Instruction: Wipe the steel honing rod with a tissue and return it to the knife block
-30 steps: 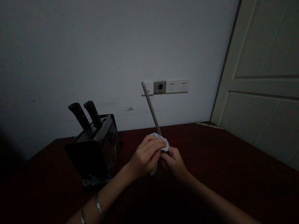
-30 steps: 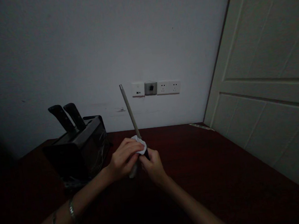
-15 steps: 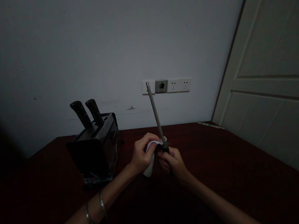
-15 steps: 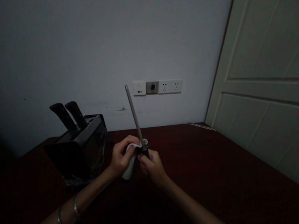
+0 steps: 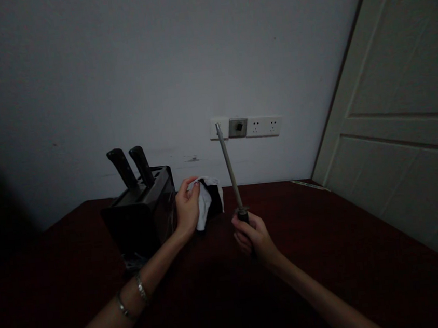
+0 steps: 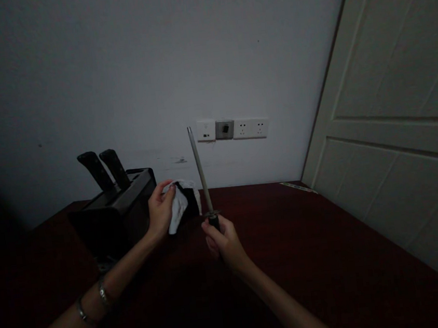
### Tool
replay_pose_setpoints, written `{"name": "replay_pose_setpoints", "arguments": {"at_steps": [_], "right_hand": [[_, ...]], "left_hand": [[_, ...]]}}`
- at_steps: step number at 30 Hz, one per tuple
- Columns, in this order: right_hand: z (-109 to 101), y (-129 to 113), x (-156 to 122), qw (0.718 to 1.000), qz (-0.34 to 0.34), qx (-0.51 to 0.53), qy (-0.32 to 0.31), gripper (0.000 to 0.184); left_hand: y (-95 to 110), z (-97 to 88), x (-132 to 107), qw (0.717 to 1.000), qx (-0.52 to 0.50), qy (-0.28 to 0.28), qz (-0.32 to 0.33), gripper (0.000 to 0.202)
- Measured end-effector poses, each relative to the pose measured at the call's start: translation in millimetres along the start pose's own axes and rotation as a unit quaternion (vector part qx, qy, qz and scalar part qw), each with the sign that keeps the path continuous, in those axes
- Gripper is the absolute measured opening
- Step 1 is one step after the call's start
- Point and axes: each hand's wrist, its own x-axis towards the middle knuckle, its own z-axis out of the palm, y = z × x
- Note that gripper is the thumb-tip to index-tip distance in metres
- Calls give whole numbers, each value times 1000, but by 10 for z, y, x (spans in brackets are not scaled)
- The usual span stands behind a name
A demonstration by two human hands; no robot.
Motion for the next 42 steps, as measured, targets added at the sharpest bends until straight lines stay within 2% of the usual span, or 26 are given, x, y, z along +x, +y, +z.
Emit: {"name": "replay_pose_setpoints", "arguments": {"at_steps": [2, 4, 6, 8, 10, 11, 13, 16, 19, 23, 27, 32, 35, 39, 42], "right_hand": [[-26, 0, 18, 1000, -13, 11, -2, 29], [-50, -6, 34, 1000, -21, 16, -3, 28], [-65, -13, 44, 999, -25, 22, -6, 28], [-70, -18, 51, 999, -29, 30, -8, 28], [-70, -18, 54, 999, -32, 36, -8, 28], [-70, -17, 55, 999, -33, 38, -8, 28], [-73, -14, 56, 999, -32, 41, -10, 28], [-82, -8, 58, 999, -30, 42, -16, 28], [-90, 2, 63, 998, -26, 47, -22, 29], [-89, 24, 65, 998, -17, 56, -19, 29], [-88, 38, 62, 998, -11, 59, -19, 26], [-90, 38, 69, 997, -31, 61, -25, 22], [-91, 48, 76, 996, -44, 67, -30, 21], [-82, 63, 67, 995, -42, 75, -43, 22], [-60, 52, 52, 995, -40, 75, -58, 23]], "left_hand": [[-10, 7, -4, 997, -13, 39, -61, 25], [-18, 26, -20, 984, -35, 43, -168, 22], [-17, 46, -36, 947, -77, 11, -311, 17], [-13, 63, -46, 898, -139, -34, -416, 19], [-15, 74, -55, 870, -180, -60, -456, 15], [-21, 77, -60, 867, -183, -70, -457, 11], [-41, 78, -73, 886, -164, -90, -424, 10], [-62, 74, -90, 946, -111, -141, -270, 17], [-28, 68, -94, 969, -24, -204, -136, 17], [91, 64, -112, 963, 75, -260, -10, 20], [194, 76, -201, 932, 127, -327, 85, 26], [211, 80, -328, 903, 125, -364, 191, 29], [189, 80, -361, 885, 113, -365, 264, 30], [181, 84, -387, 882, 108, -354, 293, 27], [213, 85, -409, 905, 85, -348, 229, 22]]}}
